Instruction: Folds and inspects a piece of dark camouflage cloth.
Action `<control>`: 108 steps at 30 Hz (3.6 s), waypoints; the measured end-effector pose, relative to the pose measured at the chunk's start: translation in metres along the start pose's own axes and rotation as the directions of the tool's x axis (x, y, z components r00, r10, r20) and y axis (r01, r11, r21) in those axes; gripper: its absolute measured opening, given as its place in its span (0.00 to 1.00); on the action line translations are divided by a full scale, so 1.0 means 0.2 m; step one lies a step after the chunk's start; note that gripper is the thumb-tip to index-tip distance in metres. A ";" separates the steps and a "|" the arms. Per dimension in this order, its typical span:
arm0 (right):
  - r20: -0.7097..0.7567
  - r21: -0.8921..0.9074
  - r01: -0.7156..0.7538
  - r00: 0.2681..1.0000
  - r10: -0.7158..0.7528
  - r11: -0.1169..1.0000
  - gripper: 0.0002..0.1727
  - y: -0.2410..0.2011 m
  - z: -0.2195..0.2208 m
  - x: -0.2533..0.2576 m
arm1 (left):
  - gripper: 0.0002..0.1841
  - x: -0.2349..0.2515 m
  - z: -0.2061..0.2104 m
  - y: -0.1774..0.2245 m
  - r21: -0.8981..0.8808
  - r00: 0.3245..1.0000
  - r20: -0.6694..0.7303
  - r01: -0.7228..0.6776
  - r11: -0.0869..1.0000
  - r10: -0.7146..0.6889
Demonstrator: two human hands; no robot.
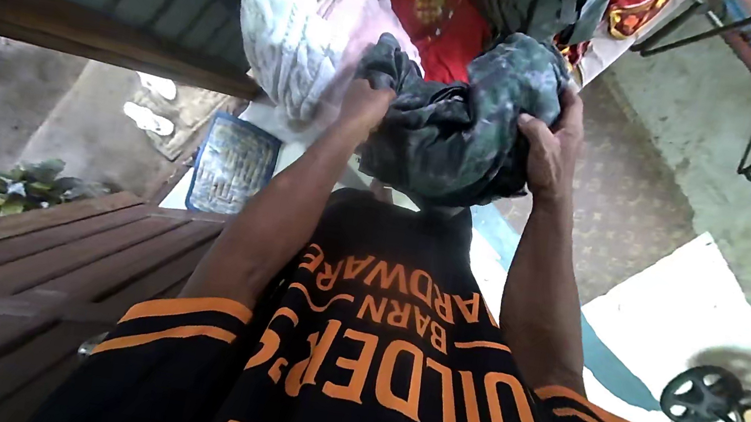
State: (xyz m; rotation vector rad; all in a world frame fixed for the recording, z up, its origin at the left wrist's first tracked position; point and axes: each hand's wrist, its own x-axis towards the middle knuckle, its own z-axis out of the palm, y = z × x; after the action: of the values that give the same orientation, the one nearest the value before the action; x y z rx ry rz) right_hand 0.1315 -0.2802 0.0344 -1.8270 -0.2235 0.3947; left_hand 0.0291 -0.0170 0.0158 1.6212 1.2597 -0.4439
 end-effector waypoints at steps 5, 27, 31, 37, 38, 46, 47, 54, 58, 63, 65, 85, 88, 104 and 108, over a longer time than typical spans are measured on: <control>0.272 -0.482 0.045 0.957 0.100 0.875 0.78 -0.15 0.18 0.11 | 0.27 -0.05 -0.03 0.02 0.056 0.997 0.014 -0.072 0.996 0.072; 0.259 0.016 -0.175 0.952 0.165 0.984 0.44 0.37 0.12 0.26 | 0.19 -0.03 -0.09 -0.16 -0.174 0.814 0.184 -0.524 0.834 0.551; 0.250 -0.011 -0.178 0.952 0.175 0.984 0.43 0.35 0.13 0.26 | 0.31 -0.03 -0.10 -0.12 -0.002 0.771 0.005 -0.637 0.771 0.637; 0.238 -0.051 -0.036 0.970 0.047 0.998 0.38 0.25 0.15 0.16 | 0.39 0.13 -0.07 -0.11 0.115 0.643 0.163 -0.765 0.633 0.748; 0.244 -0.076 0.031 0.970 -0.011 0.997 0.35 0.21 0.15 0.10 | 0.36 0.12 -0.05 -0.12 0.084 0.610 0.218 -0.789 0.608 0.762; 0.231 -0.180 0.132 0.969 -0.088 0.975 0.25 0.23 0.27 -0.63 | 0.36 -0.18 0.17 -0.31 0.048 0.440 0.142 -0.898 0.438 0.887; 0.227 -0.164 0.093 0.972 -0.054 0.982 0.24 0.25 0.30 -0.69 | 0.39 -0.22 0.23 -0.31 0.053 0.429 0.150 -0.903 0.426 0.891; 0.504 -0.478 -0.074 0.793 0.342 0.875 0.40 0.10 0.18 -0.65 | 0.16 -0.29 0.40 -0.33 0.268 0.440 0.314 -0.891 0.366 0.842; 0.569 -0.616 0.289 0.807 0.160 0.733 0.21 -0.31 -0.04 -0.45 | 0.13 -0.31 0.45 -0.36 0.277 0.365 0.311 -0.918 0.284 0.878; 0.681 -0.489 0.495 0.731 -0.041 0.718 0.27 -0.27 0.34 -0.02 | 0.08 -0.40 0.56 -0.36 0.282 0.278 0.232 -0.936 0.209 0.932; 0.747 -0.527 0.385 0.635 0.197 0.758 0.29 -0.11 0.48 0.02 | 0.10 -0.43 0.56 -0.38 0.278 0.297 0.279 -0.935 0.219 0.913; 0.596 -0.499 0.422 0.802 -0.054 0.757 0.52 0.03 0.12 -0.35 | 0.42 -0.69 0.55 -0.65 -0.524 0.878 -0.425 -0.437 0.731 0.220; 0.561 -0.418 0.320 0.827 -0.035 0.851 0.47 -0.04 0.11 -0.38 | 0.25 -0.74 0.57 -0.57 -0.426 0.803 -0.522 -0.536 0.728 0.286; 0.880 -0.470 0.294 0.223 0.419 0.832 0.35 0.00 -0.10 0.00 | 0.09 -0.66 0.91 -0.50 0.077 0.677 -0.607 -0.472 0.878 0.417; 0.719 -0.678 0.315 0.473 0.509 0.664 0.45 -0.04 -0.17 0.12 | 0.07 -0.62 0.91 -0.47 0.143 0.659 -0.627 -0.427 0.893 0.416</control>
State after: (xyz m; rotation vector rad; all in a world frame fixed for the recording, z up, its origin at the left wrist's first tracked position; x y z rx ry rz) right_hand 0.1673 -0.2988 0.0463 -2.2644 -1.1764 1.5861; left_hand -0.0526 -0.2402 -0.0146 2.0699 1.2871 0.4765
